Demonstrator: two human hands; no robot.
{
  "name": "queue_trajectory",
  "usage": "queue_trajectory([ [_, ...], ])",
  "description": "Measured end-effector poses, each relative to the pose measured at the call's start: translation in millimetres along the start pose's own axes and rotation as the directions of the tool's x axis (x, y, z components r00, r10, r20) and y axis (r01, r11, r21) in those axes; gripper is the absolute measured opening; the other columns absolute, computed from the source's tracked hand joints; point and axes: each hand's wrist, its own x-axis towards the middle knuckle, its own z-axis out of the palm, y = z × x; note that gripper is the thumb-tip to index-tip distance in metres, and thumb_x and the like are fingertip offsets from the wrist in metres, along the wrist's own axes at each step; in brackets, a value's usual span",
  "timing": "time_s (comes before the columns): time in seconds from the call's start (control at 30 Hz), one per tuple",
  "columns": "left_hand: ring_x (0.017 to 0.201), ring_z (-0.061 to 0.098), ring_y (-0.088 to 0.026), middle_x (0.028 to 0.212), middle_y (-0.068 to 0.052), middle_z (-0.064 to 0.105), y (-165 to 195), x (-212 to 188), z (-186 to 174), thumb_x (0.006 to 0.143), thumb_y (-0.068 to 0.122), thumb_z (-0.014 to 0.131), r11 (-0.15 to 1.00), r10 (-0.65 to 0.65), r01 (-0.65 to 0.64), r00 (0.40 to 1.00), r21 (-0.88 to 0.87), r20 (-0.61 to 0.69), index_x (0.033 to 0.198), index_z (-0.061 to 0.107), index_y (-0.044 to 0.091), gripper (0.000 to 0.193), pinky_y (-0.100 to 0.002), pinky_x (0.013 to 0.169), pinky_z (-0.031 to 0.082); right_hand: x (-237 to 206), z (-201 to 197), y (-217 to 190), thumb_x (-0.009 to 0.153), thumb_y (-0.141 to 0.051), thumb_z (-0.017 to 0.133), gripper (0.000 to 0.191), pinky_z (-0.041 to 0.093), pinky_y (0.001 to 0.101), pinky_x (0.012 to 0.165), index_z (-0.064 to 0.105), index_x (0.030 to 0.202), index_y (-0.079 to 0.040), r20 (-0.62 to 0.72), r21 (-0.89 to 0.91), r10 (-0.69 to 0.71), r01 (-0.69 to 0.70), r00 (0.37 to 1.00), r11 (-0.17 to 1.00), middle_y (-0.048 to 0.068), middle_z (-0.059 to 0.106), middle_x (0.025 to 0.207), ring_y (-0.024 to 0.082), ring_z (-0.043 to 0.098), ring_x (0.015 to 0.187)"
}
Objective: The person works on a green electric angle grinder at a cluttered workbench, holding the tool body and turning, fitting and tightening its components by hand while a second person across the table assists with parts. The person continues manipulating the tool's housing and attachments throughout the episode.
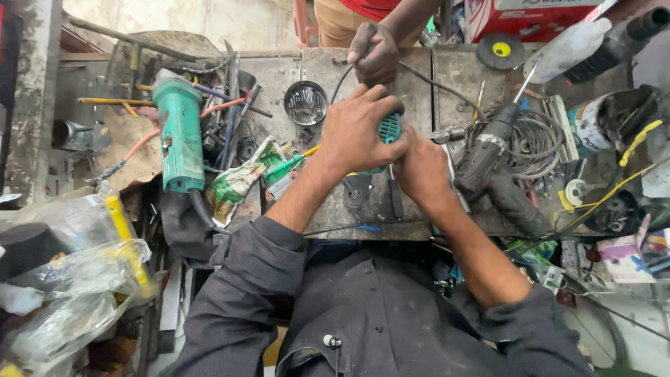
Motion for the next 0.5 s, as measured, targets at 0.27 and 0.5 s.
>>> queue_trajectory([
  [0.27, 0.093, 0.063, -0.033, 0.098, -0.008, 0.064, 0, 1, 1, 0.072, 0.045, 0.078, 0.999, 0.051, -0.051, 0.999, -0.014, -0.002, 0.102, 0.072, 0.012, 0.045, -0.048, 0.075, 0.053, 42, -11, 75, 0.113, -0.049, 0.033, 0.056, 0.051, 0.0427, 0.092, 0.063, 0.123, -0.002, 0.340, 0.388, 0.075, -0.213, 0.937, 0.897, 0.022, 0.070, 0.107, 0.031, 0.066, 0.098],
  [0.5, 0.094, 0.064, -0.031, 0.096, -0.008, 0.064, 2, -2, -2, 0.074, 0.042, 0.077, 0.999, 0.015, -0.016, 1.000, -0.049, -0.019, 0.103, 0.074, 0.013, 0.041, -0.046, 0.077, 0.053, 63, 36, 68, 0.098, -0.071, 0.014, 0.089, 0.042, 0.0397, 0.117, 0.045, 0.151, -0.007, 0.477, 0.875, -0.194, -0.484, 0.857, 0.013, 0.008, 0.057, 0.143, 0.021, 0.055, 0.133],
])
